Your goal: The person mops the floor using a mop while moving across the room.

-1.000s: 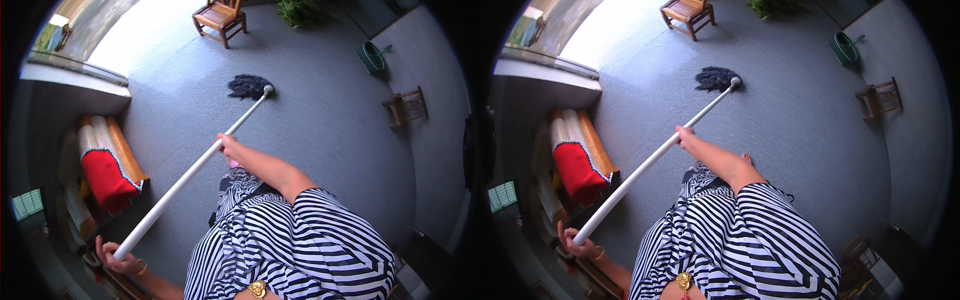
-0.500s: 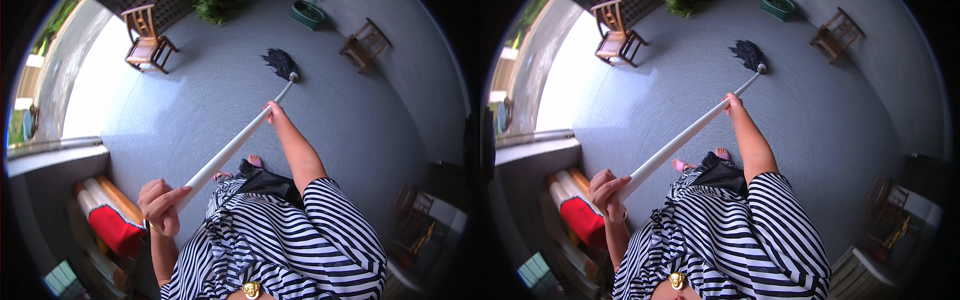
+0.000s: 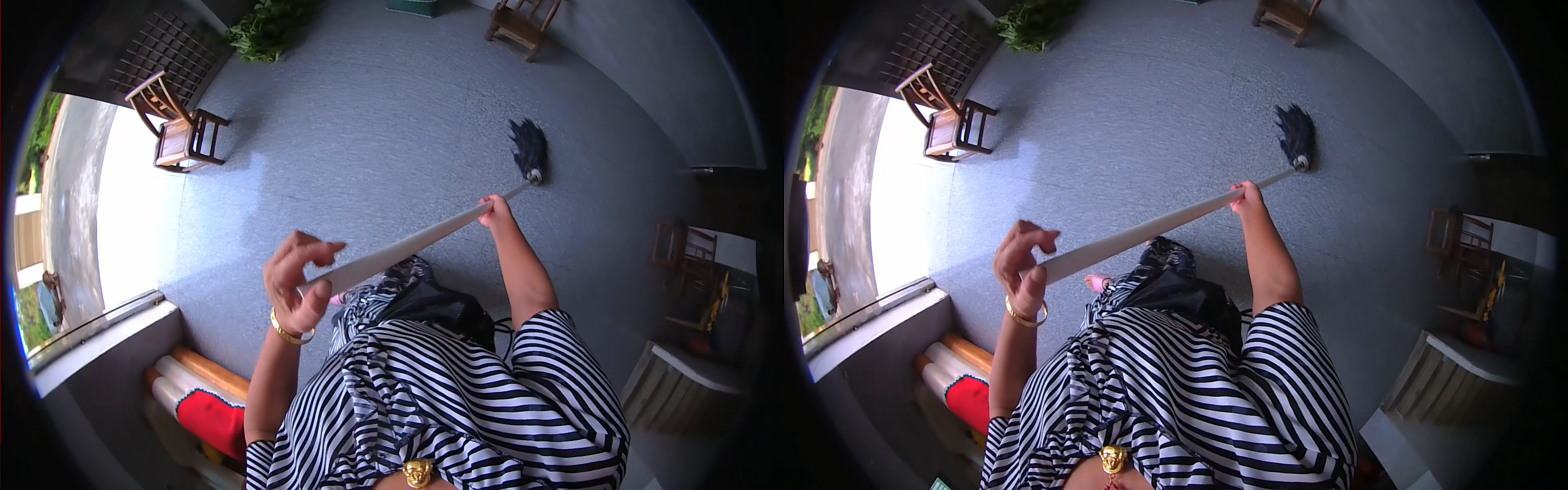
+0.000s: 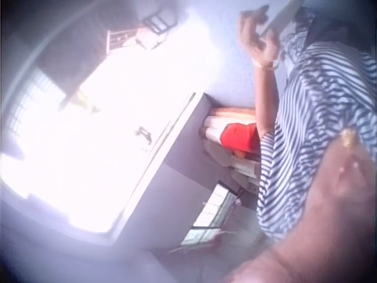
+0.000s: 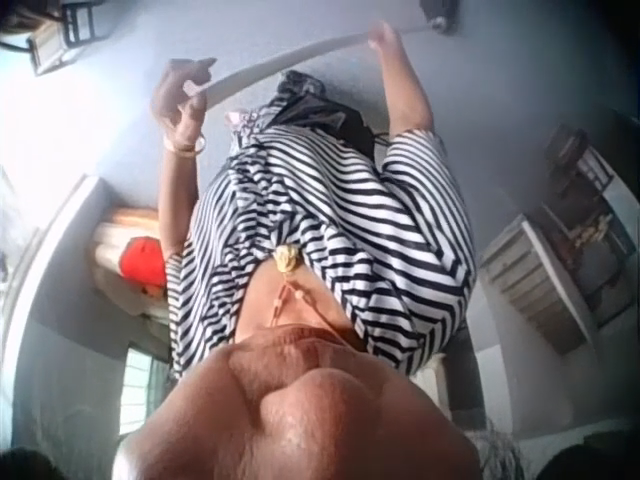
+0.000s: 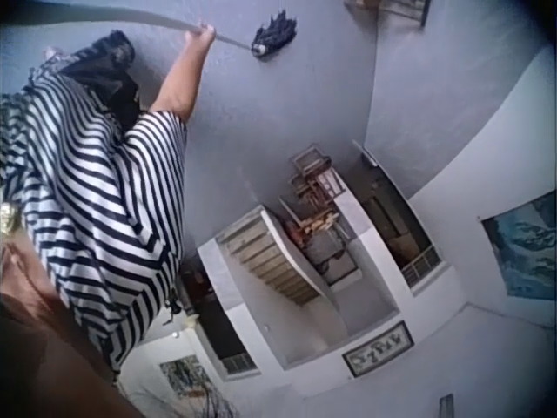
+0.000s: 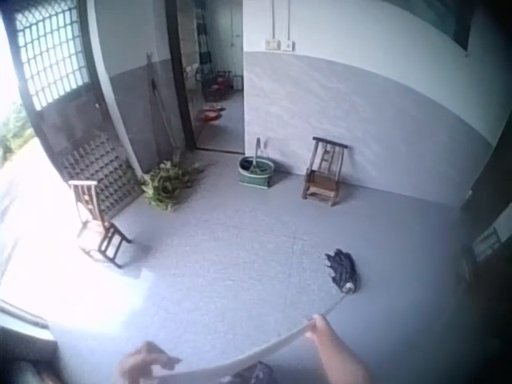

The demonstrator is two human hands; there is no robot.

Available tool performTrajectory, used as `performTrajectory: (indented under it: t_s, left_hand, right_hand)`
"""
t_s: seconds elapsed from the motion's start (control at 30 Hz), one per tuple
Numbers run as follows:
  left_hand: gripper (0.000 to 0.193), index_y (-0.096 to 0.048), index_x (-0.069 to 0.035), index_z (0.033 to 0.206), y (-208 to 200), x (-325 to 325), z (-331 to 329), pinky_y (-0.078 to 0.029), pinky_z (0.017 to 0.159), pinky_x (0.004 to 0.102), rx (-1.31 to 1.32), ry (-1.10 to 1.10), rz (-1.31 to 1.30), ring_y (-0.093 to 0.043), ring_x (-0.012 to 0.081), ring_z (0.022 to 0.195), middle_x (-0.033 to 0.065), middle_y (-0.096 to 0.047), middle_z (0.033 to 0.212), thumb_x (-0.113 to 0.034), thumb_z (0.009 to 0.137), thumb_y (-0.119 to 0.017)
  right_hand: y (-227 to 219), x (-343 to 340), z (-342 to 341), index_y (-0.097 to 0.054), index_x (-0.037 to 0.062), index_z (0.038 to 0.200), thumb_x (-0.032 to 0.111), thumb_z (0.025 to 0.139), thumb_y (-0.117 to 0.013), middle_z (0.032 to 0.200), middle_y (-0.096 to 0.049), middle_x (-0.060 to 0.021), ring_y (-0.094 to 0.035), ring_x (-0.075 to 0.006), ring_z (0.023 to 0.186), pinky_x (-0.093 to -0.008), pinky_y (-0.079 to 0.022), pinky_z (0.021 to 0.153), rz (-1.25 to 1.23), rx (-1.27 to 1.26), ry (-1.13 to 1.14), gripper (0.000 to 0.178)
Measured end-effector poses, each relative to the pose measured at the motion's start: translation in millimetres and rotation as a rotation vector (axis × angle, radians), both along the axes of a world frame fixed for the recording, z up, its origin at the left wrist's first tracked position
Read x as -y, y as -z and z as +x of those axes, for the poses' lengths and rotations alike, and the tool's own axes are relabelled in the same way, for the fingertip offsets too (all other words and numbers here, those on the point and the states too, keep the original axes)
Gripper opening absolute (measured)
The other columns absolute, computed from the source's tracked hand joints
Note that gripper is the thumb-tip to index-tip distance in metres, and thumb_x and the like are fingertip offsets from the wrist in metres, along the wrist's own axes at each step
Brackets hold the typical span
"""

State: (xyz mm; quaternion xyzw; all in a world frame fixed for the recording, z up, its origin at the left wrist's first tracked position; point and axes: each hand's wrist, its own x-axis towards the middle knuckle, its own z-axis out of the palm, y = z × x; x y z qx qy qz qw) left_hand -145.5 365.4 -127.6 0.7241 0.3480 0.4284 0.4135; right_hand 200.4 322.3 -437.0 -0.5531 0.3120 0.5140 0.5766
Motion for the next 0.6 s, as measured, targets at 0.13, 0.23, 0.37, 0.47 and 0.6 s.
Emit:
performTrajectory:
  t_s: [0.13,0.23,0.37,0.47,0.6]
  left_hand:
    - [0.046,-0.050,0.003,0.079,-6.2,4.0,47.7,-0.028,0.078,0.0360,0.784,-0.233,-0.566,-0.047,0.0191,0.058,0.0100,-0.047,0.061,-0.038,0.070,-0.029]
    - [0.047,-0.050,-0.002,0.067,1.6,2.1,14.5,-0.030,0.074,0.0382,0.848,0.278,-0.605,-0.043,0.0176,0.046,0.0070,-0.044,0.048,-0.037,0.072,-0.020]
    - [0.042,-0.036,-0.010,0.045,-14.6,5.8,6.0,-0.028,0.048,0.0293,0.821,0.090,-0.476,-0.027,0.0119,0.031,-0.0006,-0.035,0.036,-0.037,0.072,-0.018]
    - [0.040,-0.033,-0.012,0.042,-30.4,17.0,-8.4,-0.026,0.045,0.0273,0.822,-0.063,-0.413,-0.024,0.0101,0.029,-0.0024,-0.032,0.033,-0.034,0.073,-0.020]
    - [0.040,-0.028,-0.014,0.039,-43.7,40.5,-28.8,-0.021,0.042,0.0259,0.817,-0.113,-0.326,-0.022,0.0083,0.028,-0.0030,-0.028,0.030,-0.031,0.074,-0.022]
  right_hand:
    - [-10.0,9.5,-14.2,-0.033,0.0074,0.058,0.007,0.067,-0.033,0.051,-0.037,-0.0031,-0.039,-0.0137,0.045,-0.0237,-0.038,0.043,-0.159,-0.063,0.061,0.009]
    - [-4.3,16.7,-35.1,-0.031,0.0085,0.055,0.008,0.067,-0.033,0.048,-0.036,-0.0022,-0.037,-0.0125,0.043,-0.0216,-0.036,0.040,-0.187,-0.111,0.091,0.012]
    - [61.7,22.5,-33.1,-0.030,0.0094,0.054,0.012,0.069,-0.033,0.046,-0.035,-0.0014,-0.035,-0.0116,0.040,-0.0203,-0.033,0.037,-0.216,-0.128,-0.051,0.016]
    - [23.2,-15.8,-80.7,-0.031,0.0127,0.056,0.020,0.072,-0.032,0.044,-0.034,0.0016,-0.035,-0.0101,0.038,-0.0225,-0.030,0.036,-0.227,-0.170,-0.176,0.018]
    - [-29.7,-47.8,-116.3,-0.030,0.0111,0.052,0.018,0.072,-0.035,0.042,-0.033,0.0006,-0.035,-0.0112,0.036,-0.0212,-0.032,0.034,-0.267,-0.156,-0.365,0.022]
